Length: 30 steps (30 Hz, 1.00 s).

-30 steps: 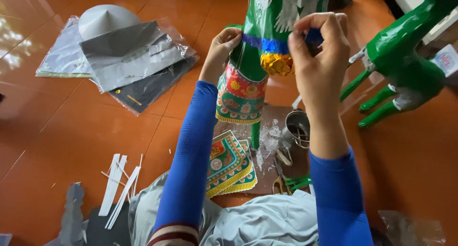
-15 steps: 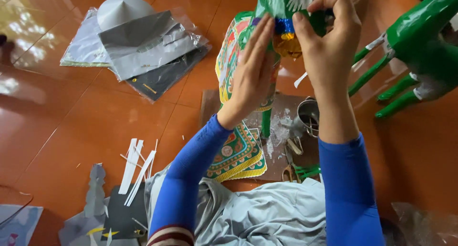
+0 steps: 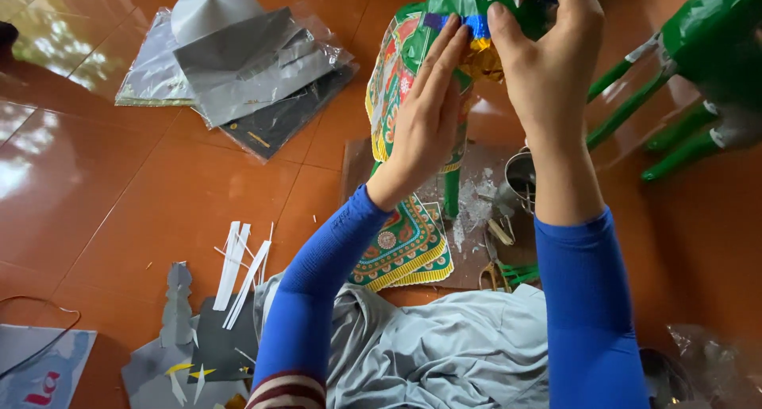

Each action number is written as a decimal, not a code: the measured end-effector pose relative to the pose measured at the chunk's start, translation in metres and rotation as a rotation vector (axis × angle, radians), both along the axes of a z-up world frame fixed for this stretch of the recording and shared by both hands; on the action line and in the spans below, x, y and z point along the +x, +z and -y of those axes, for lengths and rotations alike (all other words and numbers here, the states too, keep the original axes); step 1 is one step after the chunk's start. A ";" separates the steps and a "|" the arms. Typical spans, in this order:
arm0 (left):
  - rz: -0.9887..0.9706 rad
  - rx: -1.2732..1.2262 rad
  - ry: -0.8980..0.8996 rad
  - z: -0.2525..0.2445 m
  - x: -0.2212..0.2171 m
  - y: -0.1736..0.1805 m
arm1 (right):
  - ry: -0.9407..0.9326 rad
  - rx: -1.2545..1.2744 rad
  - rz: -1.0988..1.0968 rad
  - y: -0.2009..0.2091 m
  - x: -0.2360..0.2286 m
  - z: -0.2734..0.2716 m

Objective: Decorating and assembling paper-mache animal figures using decorative paper and scissors.

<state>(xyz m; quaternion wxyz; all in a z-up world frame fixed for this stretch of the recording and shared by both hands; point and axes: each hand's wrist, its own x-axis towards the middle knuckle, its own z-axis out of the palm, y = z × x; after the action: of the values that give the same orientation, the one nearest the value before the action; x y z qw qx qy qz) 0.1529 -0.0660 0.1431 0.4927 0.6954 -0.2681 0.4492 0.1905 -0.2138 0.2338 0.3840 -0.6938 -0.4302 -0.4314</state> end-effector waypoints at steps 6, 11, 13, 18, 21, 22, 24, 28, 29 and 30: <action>-0.026 -0.112 -0.031 -0.022 0.029 -0.018 | 0.010 0.031 -0.063 -0.002 0.003 0.002; -0.246 -0.324 0.014 -0.056 0.104 -0.059 | 0.021 0.011 -0.076 -0.001 0.004 0.005; -0.346 -0.198 0.151 -0.054 0.119 -0.068 | 0.016 0.006 -0.078 -0.002 0.004 0.006; -0.671 -0.127 0.147 -0.049 0.156 -0.074 | 0.030 -0.019 -0.050 0.000 0.002 0.006; -0.164 -0.127 0.086 -0.045 0.190 -0.094 | -0.029 0.012 -0.117 0.003 -0.004 0.005; -0.154 -0.099 0.105 -0.045 0.192 -0.093 | -0.072 -0.018 -0.049 0.003 -0.003 0.006; -0.145 -0.070 0.126 -0.043 0.194 -0.092 | -0.113 -0.049 0.018 0.003 -0.003 0.007; -0.157 -0.089 0.114 -0.041 0.196 -0.094 | -0.080 -0.015 -0.063 0.005 -0.004 0.005; -0.159 -0.098 0.098 -0.041 0.196 -0.094 | -0.019 0.016 -0.121 0.007 -0.006 0.005; -0.163 -0.093 0.095 -0.043 0.198 -0.093 | -0.023 0.020 -0.125 0.010 -0.010 0.003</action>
<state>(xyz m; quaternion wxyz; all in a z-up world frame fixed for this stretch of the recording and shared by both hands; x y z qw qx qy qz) 0.3505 -0.0228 0.0497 0.5228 0.7179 -0.1727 0.4260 0.1808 -0.2163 0.2434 0.4122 -0.7203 -0.3930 -0.3959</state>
